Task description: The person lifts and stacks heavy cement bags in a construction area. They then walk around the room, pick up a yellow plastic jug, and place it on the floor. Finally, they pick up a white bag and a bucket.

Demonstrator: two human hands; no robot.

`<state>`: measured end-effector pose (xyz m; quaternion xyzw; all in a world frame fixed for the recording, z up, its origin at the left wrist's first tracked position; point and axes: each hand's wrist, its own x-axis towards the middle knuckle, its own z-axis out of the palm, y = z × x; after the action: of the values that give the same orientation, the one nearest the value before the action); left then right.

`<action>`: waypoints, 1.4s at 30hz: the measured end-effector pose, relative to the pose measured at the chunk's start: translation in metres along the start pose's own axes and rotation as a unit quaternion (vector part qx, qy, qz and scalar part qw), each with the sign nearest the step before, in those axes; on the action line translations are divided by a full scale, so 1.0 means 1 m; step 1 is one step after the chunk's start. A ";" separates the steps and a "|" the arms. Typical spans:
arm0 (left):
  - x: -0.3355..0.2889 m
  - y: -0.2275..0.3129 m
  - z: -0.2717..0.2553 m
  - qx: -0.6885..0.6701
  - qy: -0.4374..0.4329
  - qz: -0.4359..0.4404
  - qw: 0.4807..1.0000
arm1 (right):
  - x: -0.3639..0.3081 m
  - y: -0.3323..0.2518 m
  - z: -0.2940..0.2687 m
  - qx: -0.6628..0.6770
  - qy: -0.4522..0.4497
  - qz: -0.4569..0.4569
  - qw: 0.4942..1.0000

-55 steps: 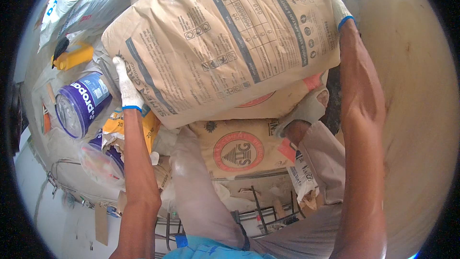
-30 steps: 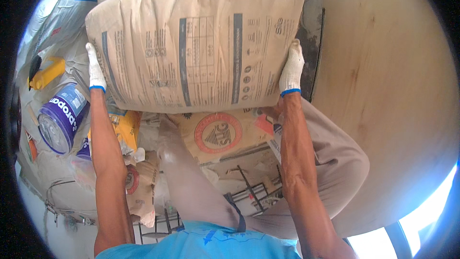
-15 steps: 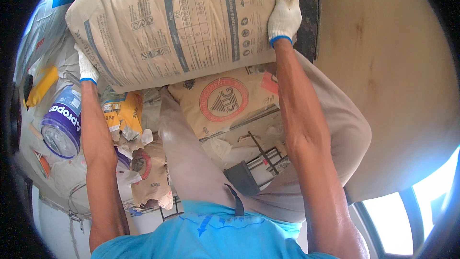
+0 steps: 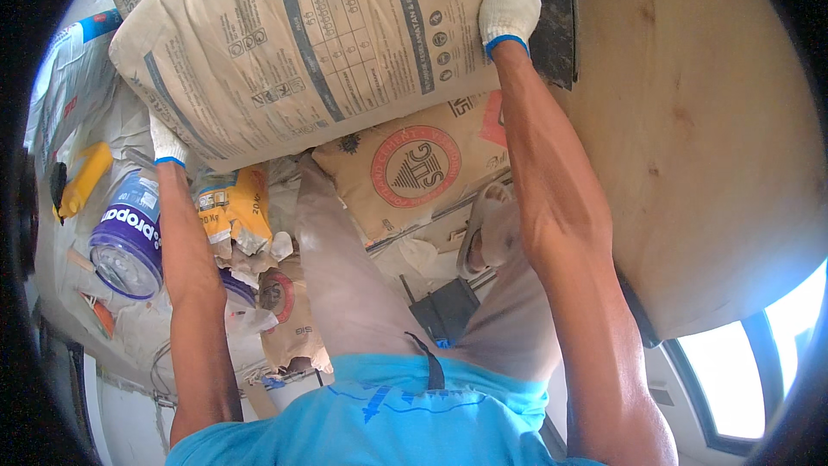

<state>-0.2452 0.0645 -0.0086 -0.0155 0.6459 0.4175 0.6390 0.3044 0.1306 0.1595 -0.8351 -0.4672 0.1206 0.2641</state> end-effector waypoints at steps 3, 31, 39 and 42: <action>-0.003 0.001 0.002 -0.012 0.013 -0.020 1.000 | -0.001 0.001 0.000 0.023 -0.020 0.040 0.999; -0.179 -0.092 0.044 -0.068 0.183 0.053 0.979 | 0.106 -0.007 0.039 -0.072 -0.189 -0.071 0.977; -0.193 -0.104 0.087 -0.045 0.256 0.089 0.961 | 0.122 -0.005 0.047 -0.037 -0.210 -0.102 0.972; -0.206 -0.101 0.103 -0.019 0.221 0.158 0.962 | 0.125 -0.002 0.049 -0.031 -0.218 -0.109 0.969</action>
<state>-0.0679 -0.0494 0.1282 -0.0173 0.7569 0.5117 0.4061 0.3480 0.2532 0.1257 -0.7401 -0.6056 0.2557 0.1417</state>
